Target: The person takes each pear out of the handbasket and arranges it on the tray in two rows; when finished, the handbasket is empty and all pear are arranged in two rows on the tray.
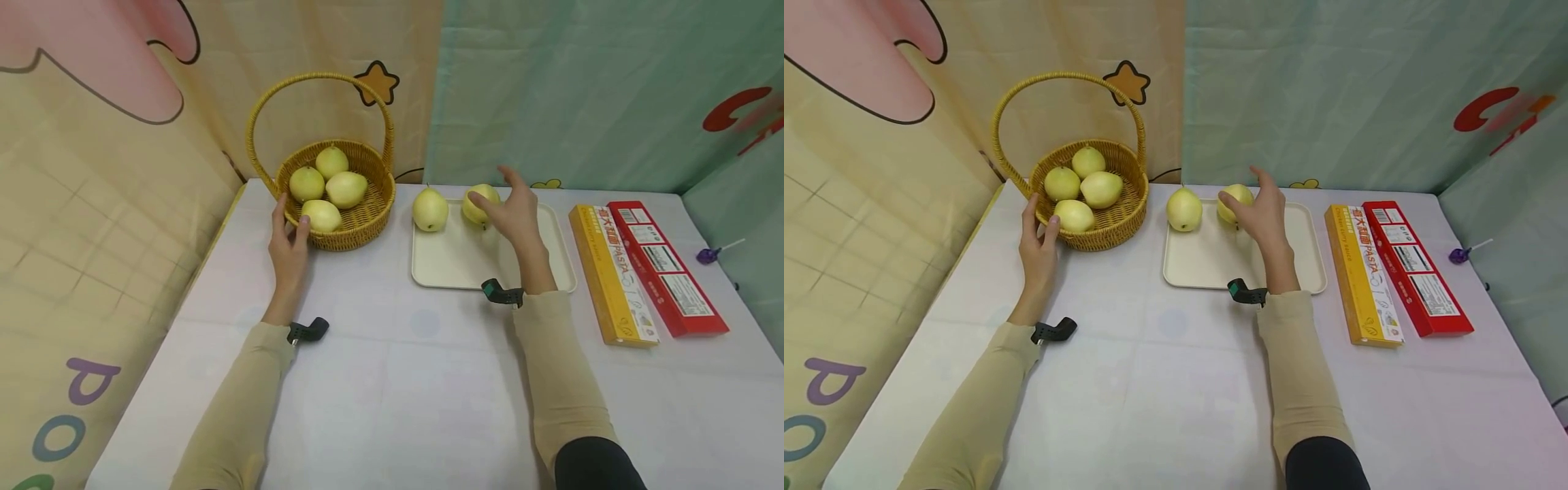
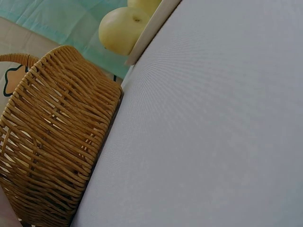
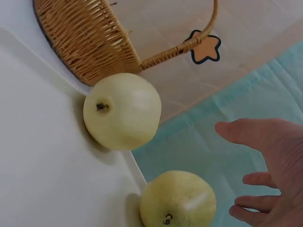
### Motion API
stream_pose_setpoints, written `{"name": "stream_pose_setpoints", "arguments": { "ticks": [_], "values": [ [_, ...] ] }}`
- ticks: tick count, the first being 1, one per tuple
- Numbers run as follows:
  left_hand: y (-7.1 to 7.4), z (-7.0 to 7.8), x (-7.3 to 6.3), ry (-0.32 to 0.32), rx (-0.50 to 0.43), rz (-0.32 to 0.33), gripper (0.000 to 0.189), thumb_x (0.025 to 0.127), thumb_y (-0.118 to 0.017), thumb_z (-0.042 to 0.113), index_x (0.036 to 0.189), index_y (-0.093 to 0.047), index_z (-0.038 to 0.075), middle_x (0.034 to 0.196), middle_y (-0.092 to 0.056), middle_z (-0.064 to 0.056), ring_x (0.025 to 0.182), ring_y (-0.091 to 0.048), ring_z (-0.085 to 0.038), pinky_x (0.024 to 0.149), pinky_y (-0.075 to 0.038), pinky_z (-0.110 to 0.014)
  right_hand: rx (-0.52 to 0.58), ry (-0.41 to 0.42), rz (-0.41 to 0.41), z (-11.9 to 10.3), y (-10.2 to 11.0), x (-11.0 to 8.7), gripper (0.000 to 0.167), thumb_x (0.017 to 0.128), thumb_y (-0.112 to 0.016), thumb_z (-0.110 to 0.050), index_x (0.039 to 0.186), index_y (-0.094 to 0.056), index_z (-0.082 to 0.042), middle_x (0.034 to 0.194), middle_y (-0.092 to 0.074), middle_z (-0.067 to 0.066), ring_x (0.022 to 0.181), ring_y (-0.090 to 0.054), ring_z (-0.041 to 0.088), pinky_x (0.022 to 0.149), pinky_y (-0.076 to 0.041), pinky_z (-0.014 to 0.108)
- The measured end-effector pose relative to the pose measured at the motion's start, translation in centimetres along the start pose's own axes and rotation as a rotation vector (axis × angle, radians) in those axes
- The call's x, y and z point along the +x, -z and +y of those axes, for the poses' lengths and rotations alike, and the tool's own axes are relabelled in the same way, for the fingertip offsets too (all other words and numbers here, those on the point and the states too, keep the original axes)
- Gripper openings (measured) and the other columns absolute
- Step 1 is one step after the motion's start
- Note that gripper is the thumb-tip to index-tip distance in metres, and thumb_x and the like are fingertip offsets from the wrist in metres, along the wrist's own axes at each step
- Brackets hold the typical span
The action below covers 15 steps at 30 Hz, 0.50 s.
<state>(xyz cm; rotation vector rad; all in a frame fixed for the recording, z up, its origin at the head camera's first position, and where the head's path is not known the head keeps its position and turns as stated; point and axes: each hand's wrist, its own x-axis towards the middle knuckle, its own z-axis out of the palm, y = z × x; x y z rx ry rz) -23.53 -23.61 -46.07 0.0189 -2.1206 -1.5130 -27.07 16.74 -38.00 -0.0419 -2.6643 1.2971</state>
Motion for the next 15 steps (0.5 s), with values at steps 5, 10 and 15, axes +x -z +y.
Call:
{"name": "stream_pose_setpoints", "arguments": {
  "ticks": [5, 10, 15],
  "values": [
    [0.0, 0.0, 0.1, -0.004, -0.001, 0.008, 0.060, 0.108, -0.057, 0.031, 0.164, -0.038, 0.019, 0.171, -0.035, 0.006, 0.156, -0.036, -0.017, 0.122, -0.040, -0.044, 0.033, 0.078, 0.032, -1.8, -0.3, -0.4, 0.084, 0.093, -0.079, -0.041, 0.161, -0.041, -0.010, 0.165, -0.042, 0.016, 0.154, -0.036, 0.035, 0.125, -0.030, 0.058],
    [0.0, -0.1, 0.2, -0.008, -0.001, 0.006, 0.061, 0.107, -0.058, 0.031, 0.164, -0.038, 0.018, 0.171, -0.035, 0.005, 0.156, -0.035, -0.016, 0.121, -0.040, -0.045, 0.044, 0.148, 0.012, -3.0, -2.2, -1.0, 0.081, 0.092, -0.081, -0.038, 0.158, -0.046, -0.009, 0.163, -0.047, 0.013, 0.153, -0.039, 0.034, 0.125, -0.030, 0.056],
    [0.0, 0.0, 0.0, -0.011, -0.006, 0.004, 0.061, 0.108, -0.057, 0.030, 0.164, -0.038, 0.017, 0.171, -0.035, 0.004, 0.156, -0.036, -0.018, 0.121, -0.041, -0.045, 0.035, 0.197, -0.037, -3.8, -4.2, -1.6, 0.082, 0.092, -0.081, -0.039, 0.158, -0.044, -0.010, 0.164, -0.045, 0.012, 0.154, -0.038, 0.034, 0.126, -0.030, 0.055]
  ]
}}
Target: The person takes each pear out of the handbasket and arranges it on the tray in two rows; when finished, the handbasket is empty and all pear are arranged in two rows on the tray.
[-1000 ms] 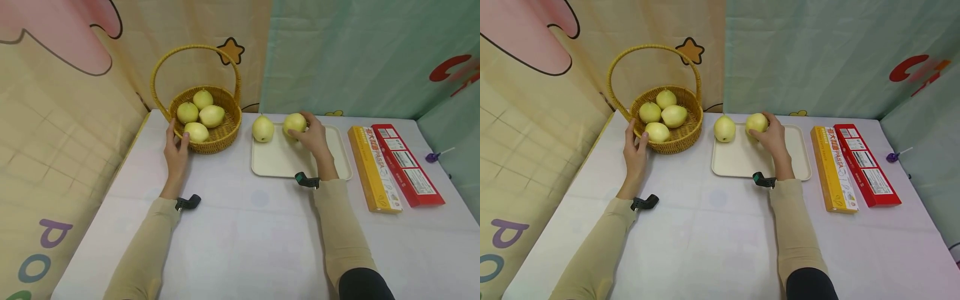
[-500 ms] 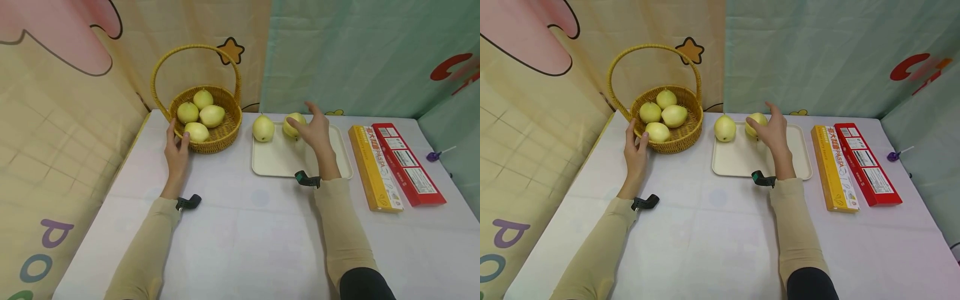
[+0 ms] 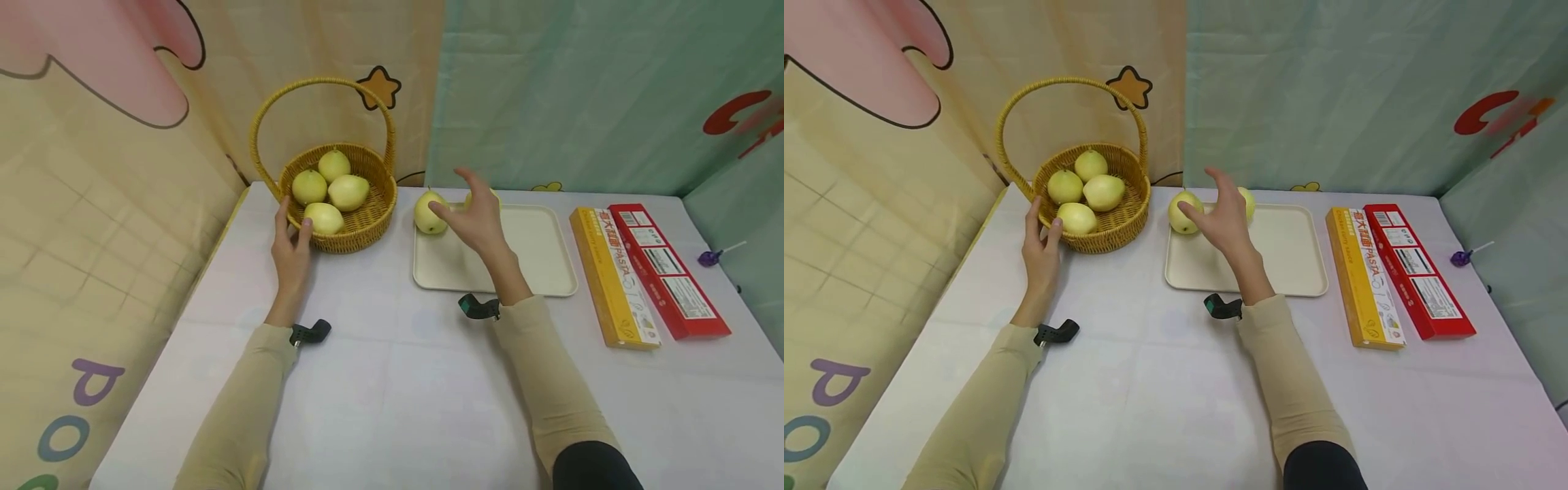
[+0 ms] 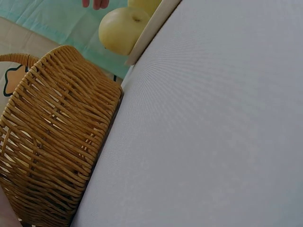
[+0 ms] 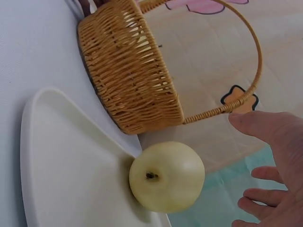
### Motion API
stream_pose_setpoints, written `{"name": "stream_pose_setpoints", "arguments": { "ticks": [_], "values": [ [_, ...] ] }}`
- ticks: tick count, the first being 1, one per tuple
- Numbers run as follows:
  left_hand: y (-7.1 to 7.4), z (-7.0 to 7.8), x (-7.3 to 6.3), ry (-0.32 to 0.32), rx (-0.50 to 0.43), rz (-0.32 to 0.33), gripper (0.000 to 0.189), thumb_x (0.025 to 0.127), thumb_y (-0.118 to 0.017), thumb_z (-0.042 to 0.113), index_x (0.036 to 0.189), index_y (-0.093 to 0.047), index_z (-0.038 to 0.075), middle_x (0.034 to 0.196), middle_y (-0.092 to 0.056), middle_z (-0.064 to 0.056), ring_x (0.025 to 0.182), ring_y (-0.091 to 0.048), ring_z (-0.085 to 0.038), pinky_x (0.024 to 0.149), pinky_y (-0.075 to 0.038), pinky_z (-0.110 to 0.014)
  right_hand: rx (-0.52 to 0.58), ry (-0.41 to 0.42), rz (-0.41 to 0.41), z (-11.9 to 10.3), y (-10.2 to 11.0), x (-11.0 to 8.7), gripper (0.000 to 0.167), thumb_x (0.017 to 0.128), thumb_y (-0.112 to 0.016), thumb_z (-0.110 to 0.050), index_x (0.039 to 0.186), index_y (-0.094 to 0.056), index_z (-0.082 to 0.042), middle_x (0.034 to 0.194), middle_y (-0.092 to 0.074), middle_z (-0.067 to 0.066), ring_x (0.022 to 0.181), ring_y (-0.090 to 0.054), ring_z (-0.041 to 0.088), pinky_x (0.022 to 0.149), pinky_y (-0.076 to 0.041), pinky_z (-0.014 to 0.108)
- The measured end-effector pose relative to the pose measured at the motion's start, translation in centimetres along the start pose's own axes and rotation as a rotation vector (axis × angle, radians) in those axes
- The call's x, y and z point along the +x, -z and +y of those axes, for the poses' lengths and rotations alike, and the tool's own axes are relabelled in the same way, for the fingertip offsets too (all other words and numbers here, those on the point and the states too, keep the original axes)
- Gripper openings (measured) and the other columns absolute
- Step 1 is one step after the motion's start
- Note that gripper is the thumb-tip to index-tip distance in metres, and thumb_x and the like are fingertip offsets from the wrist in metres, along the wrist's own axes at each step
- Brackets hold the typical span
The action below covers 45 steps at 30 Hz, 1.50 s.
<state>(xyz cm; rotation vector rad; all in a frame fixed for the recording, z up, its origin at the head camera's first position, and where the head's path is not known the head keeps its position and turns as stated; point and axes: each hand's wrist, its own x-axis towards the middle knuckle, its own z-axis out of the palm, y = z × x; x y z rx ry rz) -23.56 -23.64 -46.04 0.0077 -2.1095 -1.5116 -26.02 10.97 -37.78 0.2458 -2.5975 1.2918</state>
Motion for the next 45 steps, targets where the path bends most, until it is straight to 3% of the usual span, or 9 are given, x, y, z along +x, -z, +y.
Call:
{"name": "stream_pose_setpoints", "arguments": {
  "ticks": [5, 15, 23, 29, 39, 45],
  "values": [
    [0.2, -0.1, -0.2, 0.001, 0.006, 0.000, 0.060, 0.108, -0.056, 0.030, 0.164, -0.039, 0.017, 0.171, -0.036, 0.003, 0.157, -0.035, -0.022, 0.122, -0.040, -0.047, -0.006, 0.020, -0.019, -0.6, -1.1, -0.4, 0.083, 0.092, -0.081, -0.039, 0.159, -0.043, -0.010, 0.164, -0.045, 0.012, 0.153, -0.039, 0.034, 0.125, -0.030, 0.056],
    [0.3, -0.4, -0.1, -0.013, -0.006, 0.016, 0.054, 0.112, -0.049, 0.029, 0.164, -0.040, 0.015, 0.170, -0.038, 0.001, 0.157, -0.034, -0.015, 0.125, -0.036, -0.047, 0.022, 0.090, -0.030, -2.4, -3.2, -0.3, 0.081, 0.090, -0.083, -0.039, 0.157, -0.047, -0.012, 0.160, -0.050, 0.009, 0.151, -0.042, 0.031, 0.125, -0.033, 0.051],
    [-0.2, -0.4, 0.0, -0.013, 0.000, 0.014, 0.053, 0.113, -0.048, 0.032, 0.164, -0.040, 0.019, 0.169, -0.039, 0.004, 0.155, -0.037, -0.013, 0.125, -0.036, -0.043, 0.046, 0.144, -0.112, -5.6, -7.1, 0.7, 0.078, 0.093, -0.080, -0.040, 0.156, -0.048, -0.010, 0.159, -0.052, 0.012, 0.149, -0.046, 0.031, 0.123, -0.036, 0.048],
    [-0.5, -0.4, -0.1, -0.017, -0.006, 0.016, 0.053, 0.113, -0.048, 0.031, 0.163, -0.041, 0.018, 0.169, -0.040, 0.003, 0.154, -0.040, -0.022, 0.123, -0.038, -0.043, 0.042, 0.162, -0.173, -7.4, -9.7, 1.5, 0.078, 0.094, -0.079, -0.041, 0.156, -0.048, -0.008, 0.158, -0.052, 0.013, 0.148, -0.047, 0.031, 0.124, -0.035, 0.048],
    [-0.3, -0.1, -0.2, -0.019, 0.013, 0.019, 0.054, 0.113, -0.047, 0.033, 0.163, -0.040, 0.016, 0.169, -0.040, 0.001, 0.154, -0.039, -0.019, 0.123, -0.038, -0.046, 0.051, 0.149, -0.201, -8.2, -12.4, 4.6, 0.074, 0.094, -0.079, -0.028, 0.157, -0.046, -0.004, 0.158, -0.052, 0.015, 0.146, -0.048, 0.032, 0.122, -0.036, 0.047],
    [0.1, 0.0, 0.1, -0.023, 0.012, 0.020, 0.054, 0.113, -0.047, 0.033, 0.163, -0.040, 0.017, 0.169, -0.039, 0.002, 0.155, -0.037, -0.016, 0.124, -0.037, -0.046, -0.004, 0.092, -0.245, -8.7, -13.7, 6.6, 0.078, 0.094, -0.078, -0.034, 0.158, -0.043, -0.006, 0.159, -0.051, 0.015, 0.147, -0.047, 0.031, 0.123, -0.035, 0.046]
  ]
}}
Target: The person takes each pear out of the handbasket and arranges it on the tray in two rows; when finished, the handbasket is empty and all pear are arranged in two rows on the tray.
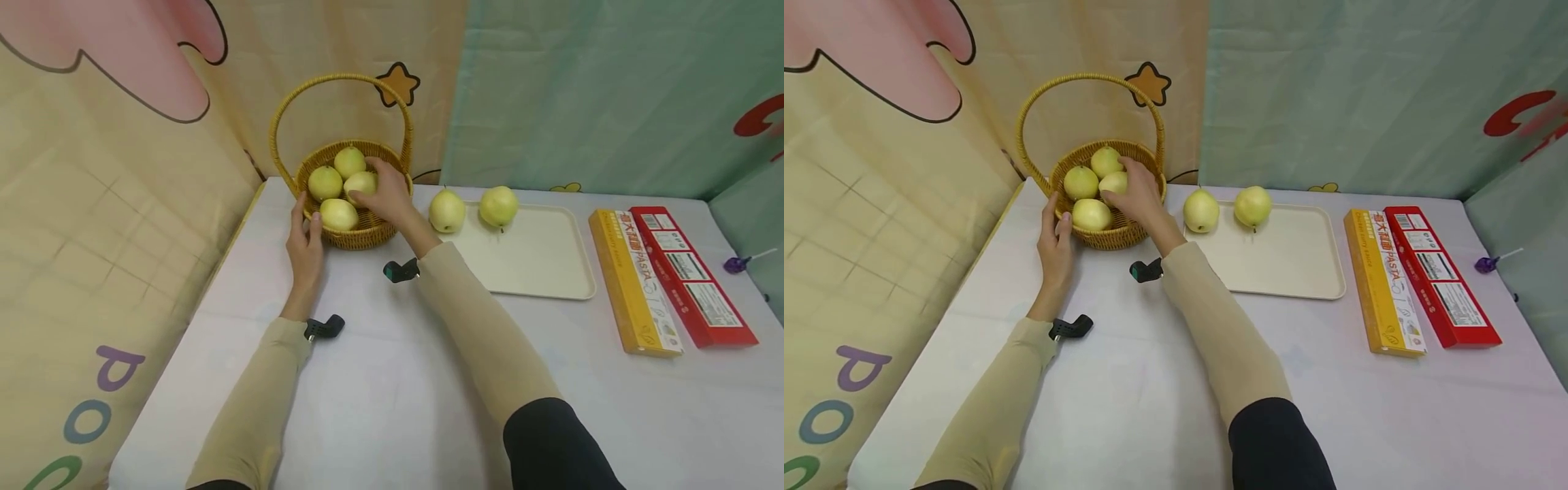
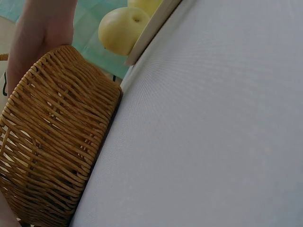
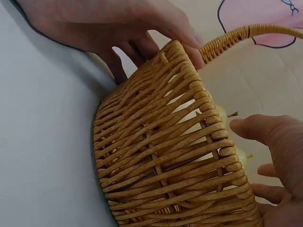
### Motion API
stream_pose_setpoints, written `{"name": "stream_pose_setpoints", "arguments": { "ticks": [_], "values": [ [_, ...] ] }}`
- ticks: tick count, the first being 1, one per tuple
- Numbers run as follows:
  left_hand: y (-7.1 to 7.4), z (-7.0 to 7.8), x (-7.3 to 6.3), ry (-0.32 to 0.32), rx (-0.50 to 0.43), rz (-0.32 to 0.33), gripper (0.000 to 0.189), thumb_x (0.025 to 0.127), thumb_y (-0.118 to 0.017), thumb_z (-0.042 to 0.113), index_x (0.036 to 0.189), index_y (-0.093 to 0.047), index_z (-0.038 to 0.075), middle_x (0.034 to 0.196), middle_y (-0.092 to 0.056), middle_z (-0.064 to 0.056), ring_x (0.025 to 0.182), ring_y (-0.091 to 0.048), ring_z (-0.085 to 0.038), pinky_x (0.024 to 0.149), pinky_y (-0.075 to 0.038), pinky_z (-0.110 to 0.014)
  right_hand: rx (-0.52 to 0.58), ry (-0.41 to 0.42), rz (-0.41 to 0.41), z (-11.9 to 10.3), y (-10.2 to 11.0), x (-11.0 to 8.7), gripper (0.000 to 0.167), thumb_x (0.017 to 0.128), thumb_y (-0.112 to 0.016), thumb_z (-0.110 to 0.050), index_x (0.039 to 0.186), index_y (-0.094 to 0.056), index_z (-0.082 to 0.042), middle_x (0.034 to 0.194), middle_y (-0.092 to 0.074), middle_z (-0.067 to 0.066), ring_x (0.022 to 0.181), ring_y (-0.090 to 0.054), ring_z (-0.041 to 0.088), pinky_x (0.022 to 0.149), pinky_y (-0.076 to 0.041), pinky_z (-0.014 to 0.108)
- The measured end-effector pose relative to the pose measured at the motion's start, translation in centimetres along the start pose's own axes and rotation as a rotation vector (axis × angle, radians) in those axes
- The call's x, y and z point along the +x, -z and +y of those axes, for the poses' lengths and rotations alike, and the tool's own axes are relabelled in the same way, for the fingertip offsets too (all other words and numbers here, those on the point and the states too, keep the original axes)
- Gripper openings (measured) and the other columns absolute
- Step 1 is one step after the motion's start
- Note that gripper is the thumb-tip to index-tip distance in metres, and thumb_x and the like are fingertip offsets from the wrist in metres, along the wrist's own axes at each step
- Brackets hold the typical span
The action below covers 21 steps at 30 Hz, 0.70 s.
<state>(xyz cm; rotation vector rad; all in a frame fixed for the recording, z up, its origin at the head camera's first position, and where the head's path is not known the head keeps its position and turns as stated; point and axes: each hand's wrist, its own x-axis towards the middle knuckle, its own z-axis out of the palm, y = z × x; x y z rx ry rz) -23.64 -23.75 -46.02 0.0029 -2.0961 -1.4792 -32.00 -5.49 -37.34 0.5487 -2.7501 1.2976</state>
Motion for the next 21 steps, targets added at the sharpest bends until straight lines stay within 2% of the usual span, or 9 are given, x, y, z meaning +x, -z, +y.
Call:
{"name": "stream_pose_setpoints", "arguments": {
  "ticks": [5, 9, 14, 21],
  "values": [
    [-0.3, -0.1, 0.1, 0.006, -0.010, 0.005, 0.053, 0.112, -0.047, 0.034, 0.163, -0.041, 0.021, 0.169, -0.040, 0.003, 0.154, -0.040, -0.021, 0.123, -0.038, -0.046, -0.035, -0.098, -0.038, 0.1, -0.4, 1.6, 0.085, 0.094, -0.079, -0.043, 0.157, -0.039, -0.001, 0.157, -0.051, 0.018, 0.145, -0.048, 0.033, 0.120, -0.041, 0.043],
    [-0.3, 0.0, 0.1, 0.017, 0.006, -0.006, 0.053, 0.112, -0.047, 0.037, 0.164, -0.040, 0.023, 0.169, -0.039, 0.005, 0.153, -0.041, -0.021, 0.123, -0.038, -0.045, -0.042, -0.157, -0.042, 0.2, -0.8, 2.2, 0.086, 0.091, -0.081, -0.045, 0.154, -0.042, 0.001, 0.152, -0.055, 0.018, 0.142, -0.051, 0.033, 0.117, -0.043, 0.042],
    [0.3, 0.1, -0.2, 0.034, 0.019, 0.006, 0.052, 0.113, -0.046, 0.037, 0.163, -0.041, 0.024, 0.169, -0.040, 0.006, 0.153, -0.040, -0.017, 0.125, -0.035, -0.042, -0.047, -0.183, -0.043, 0.1, -1.4, 2.4, 0.085, 0.088, -0.085, -0.042, 0.150, -0.047, 0.004, 0.147, -0.059, 0.019, 0.138, -0.054, 0.033, 0.115, -0.045, 0.040],
    [0.5, 0.0, -0.3, 0.028, 0.025, 0.013, 0.051, 0.113, -0.045, 0.037, 0.163, -0.042, 0.025, 0.169, -0.040, 0.004, 0.153, -0.042, -0.021, 0.126, -0.033, -0.040, -0.096, -0.212, -0.062, -0.1, -1.8, 2.7, 0.084, 0.087, -0.085, -0.042, 0.149, -0.050, 0.002, 0.145, -0.060, 0.017, 0.137, -0.053, 0.033, 0.114, -0.045, 0.039]
  ]
}}
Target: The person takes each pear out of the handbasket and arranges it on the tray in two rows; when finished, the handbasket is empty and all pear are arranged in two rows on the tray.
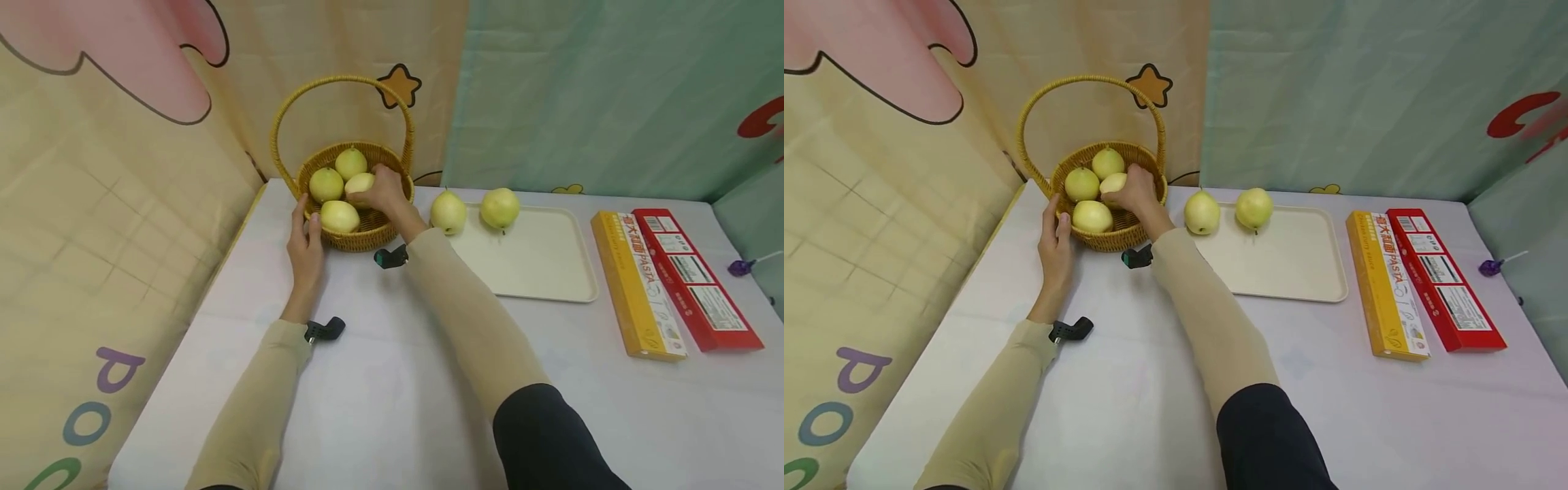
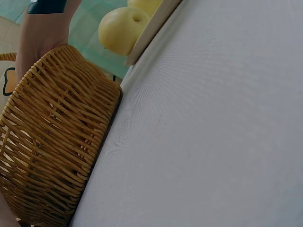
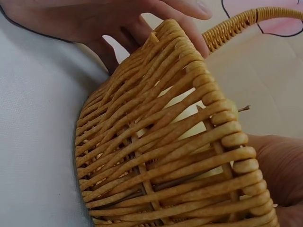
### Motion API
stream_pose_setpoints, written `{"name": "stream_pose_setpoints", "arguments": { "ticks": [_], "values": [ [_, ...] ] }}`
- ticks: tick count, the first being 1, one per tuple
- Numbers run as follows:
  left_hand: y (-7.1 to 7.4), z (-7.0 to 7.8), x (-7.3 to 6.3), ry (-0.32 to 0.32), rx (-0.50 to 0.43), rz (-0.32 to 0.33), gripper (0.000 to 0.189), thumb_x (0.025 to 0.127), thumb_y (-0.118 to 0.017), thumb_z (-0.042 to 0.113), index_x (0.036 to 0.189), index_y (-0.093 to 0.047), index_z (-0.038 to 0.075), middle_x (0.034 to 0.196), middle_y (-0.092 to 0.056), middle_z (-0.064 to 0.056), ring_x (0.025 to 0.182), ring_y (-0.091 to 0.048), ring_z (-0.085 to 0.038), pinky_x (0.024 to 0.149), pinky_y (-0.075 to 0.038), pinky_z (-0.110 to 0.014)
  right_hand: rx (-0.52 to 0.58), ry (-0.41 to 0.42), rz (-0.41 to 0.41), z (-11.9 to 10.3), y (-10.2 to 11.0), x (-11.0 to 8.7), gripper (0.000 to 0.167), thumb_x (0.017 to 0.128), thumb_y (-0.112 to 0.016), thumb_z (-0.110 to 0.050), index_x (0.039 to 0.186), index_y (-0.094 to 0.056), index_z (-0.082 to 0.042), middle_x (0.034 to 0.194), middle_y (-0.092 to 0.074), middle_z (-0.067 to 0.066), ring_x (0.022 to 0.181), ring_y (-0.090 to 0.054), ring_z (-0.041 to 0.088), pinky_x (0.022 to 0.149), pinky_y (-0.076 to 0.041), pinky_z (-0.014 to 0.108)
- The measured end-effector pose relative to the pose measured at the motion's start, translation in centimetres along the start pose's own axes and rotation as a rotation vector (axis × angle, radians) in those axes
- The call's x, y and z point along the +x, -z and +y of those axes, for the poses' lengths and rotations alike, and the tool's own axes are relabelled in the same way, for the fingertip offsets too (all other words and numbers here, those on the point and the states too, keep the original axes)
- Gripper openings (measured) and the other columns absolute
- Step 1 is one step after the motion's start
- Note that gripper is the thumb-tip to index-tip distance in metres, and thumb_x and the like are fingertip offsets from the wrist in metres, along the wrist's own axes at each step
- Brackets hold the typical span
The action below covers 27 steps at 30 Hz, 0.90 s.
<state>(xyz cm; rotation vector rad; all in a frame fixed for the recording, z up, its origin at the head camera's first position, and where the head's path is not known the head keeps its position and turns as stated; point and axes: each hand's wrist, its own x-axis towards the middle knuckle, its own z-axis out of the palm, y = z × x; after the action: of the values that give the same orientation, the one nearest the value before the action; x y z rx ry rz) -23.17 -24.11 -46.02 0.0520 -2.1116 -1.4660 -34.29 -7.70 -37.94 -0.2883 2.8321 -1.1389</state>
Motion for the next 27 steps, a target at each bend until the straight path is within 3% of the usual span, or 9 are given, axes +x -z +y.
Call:
{"name": "stream_pose_setpoints", "arguments": {
  "ticks": [5, 10, 14, 21, 27],
  "values": [
    [-0.6, -0.1, -0.2, -0.001, 0.007, -0.004, 0.052, 0.113, -0.044, 0.038, 0.163, -0.041, 0.023, 0.168, -0.040, 0.006, 0.154, -0.039, -0.015, 0.126, -0.032, -0.038, -0.002, -0.016, -0.014, 0.3, -0.2, 0.0, 0.074, 0.086, -0.083, -0.039, 0.143, -0.054, -0.001, 0.135, -0.064, 0.015, 0.124, -0.057, 0.030, 0.104, -0.050, 0.039],
    [-1.2, -0.1, -0.4, -0.004, -0.002, -0.010, 0.053, 0.113, -0.045, 0.037, 0.163, -0.042, 0.019, 0.168, -0.041, 0.005, 0.154, -0.037, -0.012, 0.127, -0.031, -0.038, -0.042, -0.003, 0.031, 0.7, -0.2, -0.1, 0.066, 0.083, -0.082, -0.037, 0.134, -0.059, -0.001, 0.125, -0.066, 0.014, 0.113, -0.060, 0.028, 0.094, -0.052, 0.037],
    [-1.3, 0.1, -0.6, -0.004, 0.002, -0.017, 0.053, 0.113, -0.044, 0.038, 0.163, -0.042, 0.021, 0.168, -0.041, 0.004, 0.155, -0.036, -0.013, 0.127, -0.030, -0.038, -0.010, 0.011, 0.067, 0.8, 0.5, -0.6, 0.067, 0.082, -0.083, -0.037, 0.134, -0.062, 0.000, 0.125, -0.068, 0.015, 0.115, -0.061, 0.030, 0.095, -0.053, 0.038],
    [-1.2, 0.5, -0.5, -0.003, 0.017, -0.015, 0.053, 0.112, -0.044, 0.039, 0.162, -0.042, 0.022, 0.167, -0.042, 0.001, 0.153, -0.039, -0.017, 0.126, -0.033, -0.043, 0.097, 0.036, 0.081, 0.0, 3.0, -2.2, 0.077, 0.085, -0.083, -0.038, 0.147, -0.056, -0.002, 0.136, -0.065, 0.015, 0.128, -0.056, 0.034, 0.101, -0.052, 0.041],
    [-0.9, 0.4, -0.2, -0.003, 0.006, -0.015, 0.053, 0.112, -0.046, 0.036, 0.162, -0.042, 0.020, 0.167, -0.042, 0.002, 0.153, -0.039, -0.016, 0.124, -0.036, -0.044, 0.142, 0.094, 0.134, -0.6, 4.4, -3.9, 0.074, 0.082, -0.086, -0.035, 0.144, -0.059, -0.004, 0.134, -0.067, 0.014, 0.118, -0.062, 0.031, 0.096, -0.054, 0.041]
  ]
}}
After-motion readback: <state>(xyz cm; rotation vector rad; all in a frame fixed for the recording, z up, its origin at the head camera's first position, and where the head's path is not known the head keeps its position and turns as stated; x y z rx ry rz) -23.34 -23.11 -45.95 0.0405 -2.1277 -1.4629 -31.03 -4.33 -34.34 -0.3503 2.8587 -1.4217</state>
